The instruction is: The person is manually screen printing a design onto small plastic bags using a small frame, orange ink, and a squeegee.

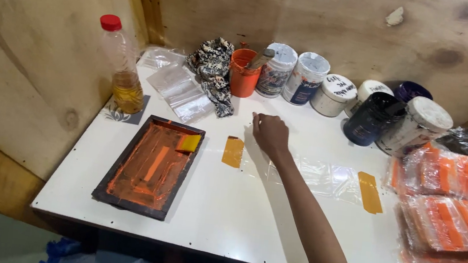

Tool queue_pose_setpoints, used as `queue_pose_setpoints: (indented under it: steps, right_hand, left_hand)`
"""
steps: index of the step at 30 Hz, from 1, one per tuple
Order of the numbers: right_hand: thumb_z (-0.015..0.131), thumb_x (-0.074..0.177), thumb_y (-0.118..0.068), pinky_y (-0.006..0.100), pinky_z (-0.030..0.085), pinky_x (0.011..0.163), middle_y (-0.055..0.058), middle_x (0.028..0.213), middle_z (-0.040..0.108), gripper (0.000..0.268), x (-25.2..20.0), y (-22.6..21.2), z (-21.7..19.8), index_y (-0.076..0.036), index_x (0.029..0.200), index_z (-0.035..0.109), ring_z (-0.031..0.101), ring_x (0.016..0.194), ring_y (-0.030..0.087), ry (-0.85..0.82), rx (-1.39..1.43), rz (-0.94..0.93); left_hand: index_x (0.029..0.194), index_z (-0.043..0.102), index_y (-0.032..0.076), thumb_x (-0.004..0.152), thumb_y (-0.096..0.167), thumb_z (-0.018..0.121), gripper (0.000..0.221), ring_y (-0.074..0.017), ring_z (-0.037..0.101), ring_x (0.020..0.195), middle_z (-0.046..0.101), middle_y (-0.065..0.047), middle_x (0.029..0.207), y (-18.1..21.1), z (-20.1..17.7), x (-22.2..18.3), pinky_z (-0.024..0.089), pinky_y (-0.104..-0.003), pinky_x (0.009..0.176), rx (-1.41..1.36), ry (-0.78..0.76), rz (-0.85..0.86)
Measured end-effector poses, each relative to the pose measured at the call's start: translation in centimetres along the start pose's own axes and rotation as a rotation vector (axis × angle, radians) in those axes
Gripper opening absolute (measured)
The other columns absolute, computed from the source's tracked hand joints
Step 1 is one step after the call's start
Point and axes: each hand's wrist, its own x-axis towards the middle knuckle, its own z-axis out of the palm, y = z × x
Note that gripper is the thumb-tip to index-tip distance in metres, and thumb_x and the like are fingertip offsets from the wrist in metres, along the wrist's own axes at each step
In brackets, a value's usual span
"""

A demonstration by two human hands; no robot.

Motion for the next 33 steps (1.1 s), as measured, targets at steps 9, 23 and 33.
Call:
queue_pose_setpoints:
  steps: [9, 23, 33]
  right_hand:
    - [0.054, 0.098, -0.021, 0.048, 0.060, 0.071, 0.017, 0.069, 0.073, 0.040, -6.1, -4.9, 3.2, -0.004, 0.134, 0.058, 0.074, 0.069, 0.035, -0.326, 0.534, -0.045]
    - [0.057, 0.100, -0.023, 0.035, 0.061, 0.048, 0.020, 0.079, 0.072, 0.085, -10.5, -13.5, -2.1, 0.014, 0.156, 0.005, 0.072, 0.055, 0.025, -0.661, 0.989, -0.003]
    - [0.067, 0.088, -0.025, 0.037, 0.058, 0.054, 0.014, 0.073, 0.071, 0.086, -10.9, -8.7, -3.4, 0.000, 0.160, 0.028, 0.069, 0.059, 0.027, -0.370, 0.826, 0.114]
  left_hand:
    - [0.129, 0.060, 0.004, 0.082, 0.040, 0.076, 0.062, -0.0400, 0.048, 0.138, 0.061, -0.019, 0.132, -16.4, -21.1, -3.7, 0.026, -0.058, 0.122, -0.040, -0.279, -0.892]
    - [0.160, 0.030, 0.011, 0.102, 0.054, 0.043, 0.074, -0.0439, 0.027, 0.151, 0.033, -0.027, 0.161, -20.7, -29.9, -12.4, 0.024, -0.060, 0.120, -0.639, 0.159, -1.705]
    - [0.160, 0.031, 0.007, 0.105, 0.053, 0.038, 0.072, -0.0500, 0.025, 0.149, 0.032, -0.034, 0.158, -20.9, -26.6, -8.7, 0.021, -0.062, 0.120, -0.685, 0.269, -1.554]
